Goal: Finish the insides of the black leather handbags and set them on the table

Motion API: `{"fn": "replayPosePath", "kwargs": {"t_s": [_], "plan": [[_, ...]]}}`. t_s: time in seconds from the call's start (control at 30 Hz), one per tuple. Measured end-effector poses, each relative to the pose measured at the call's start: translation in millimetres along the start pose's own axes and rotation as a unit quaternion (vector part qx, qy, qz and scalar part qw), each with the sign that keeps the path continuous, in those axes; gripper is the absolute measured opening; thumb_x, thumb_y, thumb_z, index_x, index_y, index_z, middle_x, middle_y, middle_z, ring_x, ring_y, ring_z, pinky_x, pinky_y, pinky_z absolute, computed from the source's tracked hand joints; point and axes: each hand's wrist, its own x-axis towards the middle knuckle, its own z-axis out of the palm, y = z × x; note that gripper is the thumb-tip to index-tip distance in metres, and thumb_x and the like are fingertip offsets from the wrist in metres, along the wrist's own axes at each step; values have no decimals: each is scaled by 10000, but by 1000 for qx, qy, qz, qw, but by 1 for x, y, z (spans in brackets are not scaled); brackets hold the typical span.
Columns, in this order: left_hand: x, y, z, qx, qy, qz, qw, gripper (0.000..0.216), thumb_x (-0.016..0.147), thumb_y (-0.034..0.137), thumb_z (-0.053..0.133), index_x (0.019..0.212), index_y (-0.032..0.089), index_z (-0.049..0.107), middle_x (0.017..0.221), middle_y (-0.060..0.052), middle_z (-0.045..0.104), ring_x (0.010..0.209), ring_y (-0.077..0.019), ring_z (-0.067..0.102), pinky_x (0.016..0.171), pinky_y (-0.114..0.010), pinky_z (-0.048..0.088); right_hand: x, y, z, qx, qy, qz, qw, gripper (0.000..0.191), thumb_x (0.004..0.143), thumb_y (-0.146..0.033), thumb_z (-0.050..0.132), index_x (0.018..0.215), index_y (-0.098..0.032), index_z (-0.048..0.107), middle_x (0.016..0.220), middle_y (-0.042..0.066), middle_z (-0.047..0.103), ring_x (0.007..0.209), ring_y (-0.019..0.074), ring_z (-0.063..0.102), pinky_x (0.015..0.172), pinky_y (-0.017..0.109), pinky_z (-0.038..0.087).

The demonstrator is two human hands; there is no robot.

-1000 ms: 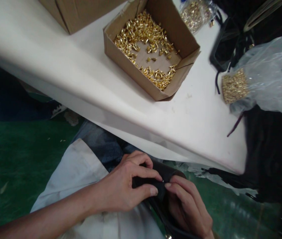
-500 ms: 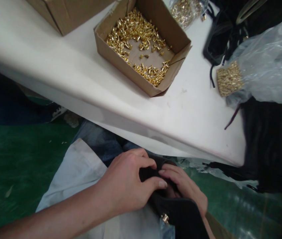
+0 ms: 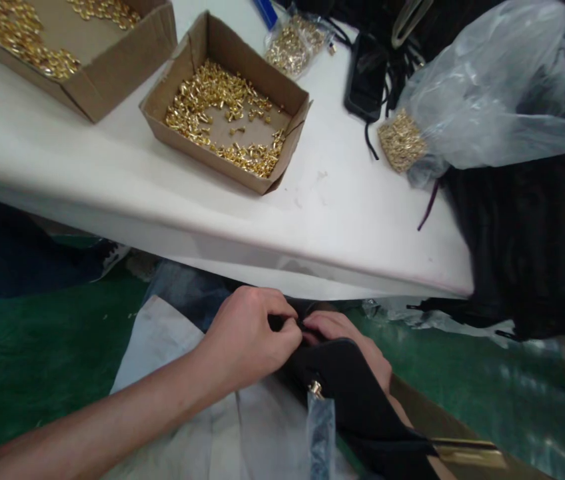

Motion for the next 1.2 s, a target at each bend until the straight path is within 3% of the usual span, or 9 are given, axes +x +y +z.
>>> {"fn": "replayPosePath", "kwargs": {"t_s": [0.1, 0.23, 0.47, 0.57, 0.73, 0.9, 1.03, 1.2], "plan": [[4, -3, 1, -21, -18, 6, 1000, 250, 837, 164, 624, 775, 198, 864, 823, -31, 810, 779, -203, 717, 739, -305, 499, -5, -5, -3, 13, -23, 40, 999, 254, 1074, -205, 537, 1208, -242, 750, 1152, 68, 802, 1000, 202, 826, 858, 254, 672], [7, -8, 4, -72, -66, -50, 994, 231, 799, 171, 633, 763, 158, 862, 697, -28, 776, 685, -196, 697, 600, -274, 433, -16, -1, -2, 34, -30, 44, 998, 286, 1036, -184, 555, 1233, -234, 755, 1205, 71, 803, 1033, 208, 826, 895, 252, 666], [9, -12, 14, -175, -56, -69, 980, 219, 823, 192, 636, 746, 130, 831, 625, -3, 685, 604, -142, 570, 553, -254, 356, -23, 15, -1, 112, 9, 134, 985, 245, 1051, -292, 590, 1169, -288, 804, 1199, 70, 831, 1126, 282, 809, 964, 381, 701], [7, -12, 16, -160, -42, -45, 985, 237, 841, 187, 624, 758, 130, 838, 631, -2, 672, 619, -142, 555, 565, -261, 354, -19, 17, -5, 124, 13, 128, 984, 201, 1083, -362, 615, 1139, -307, 800, 1170, 78, 833, 1109, 297, 810, 991, 407, 704], [2, -14, 16, -128, -11, 4, 992, 242, 823, 139, 604, 761, 138, 838, 687, -7, 713, 653, -145, 587, 594, -264, 373, -10, 28, -12, 109, -34, 59, 992, 169, 1068, -356, 693, 1126, -263, 822, 1095, 65, 853, 998, 263, 847, 892, 315, 723], [2, -17, 17, -119, -16, 0, 993, 254, 841, 144, 587, 744, 150, 822, 641, 8, 676, 615, -136, 567, 565, -263, 345, -2, 15, -13, 122, 9, 93, 988, 166, 1080, -382, 706, 1113, -271, 825, 1104, 53, 852, 996, 243, 842, 898, 299, 710], [4, -22, 20, -117, -12, 1, 993, 248, 863, 149, 591, 751, 153, 812, 626, 10, 660, 609, -134, 571, 562, -261, 342, 4, 6, -16, 110, -12, 111, 988, 159, 1056, -409, 744, 1061, -270, 821, 1065, 38, 847, 955, 246, 840, 856, 307, 712], [7, -23, 18, -122, -30, 14, 992, 208, 843, 125, 587, 691, 172, 720, 591, 35, 571, 602, -124, 546, 547, -259, 322, 0, 21, -11, 45, -3, 117, 992, 271, 1031, -521, 746, 1063, -265, 828, 1008, 51, 851, 889, 261, 848, 815, 335, 734]]}}
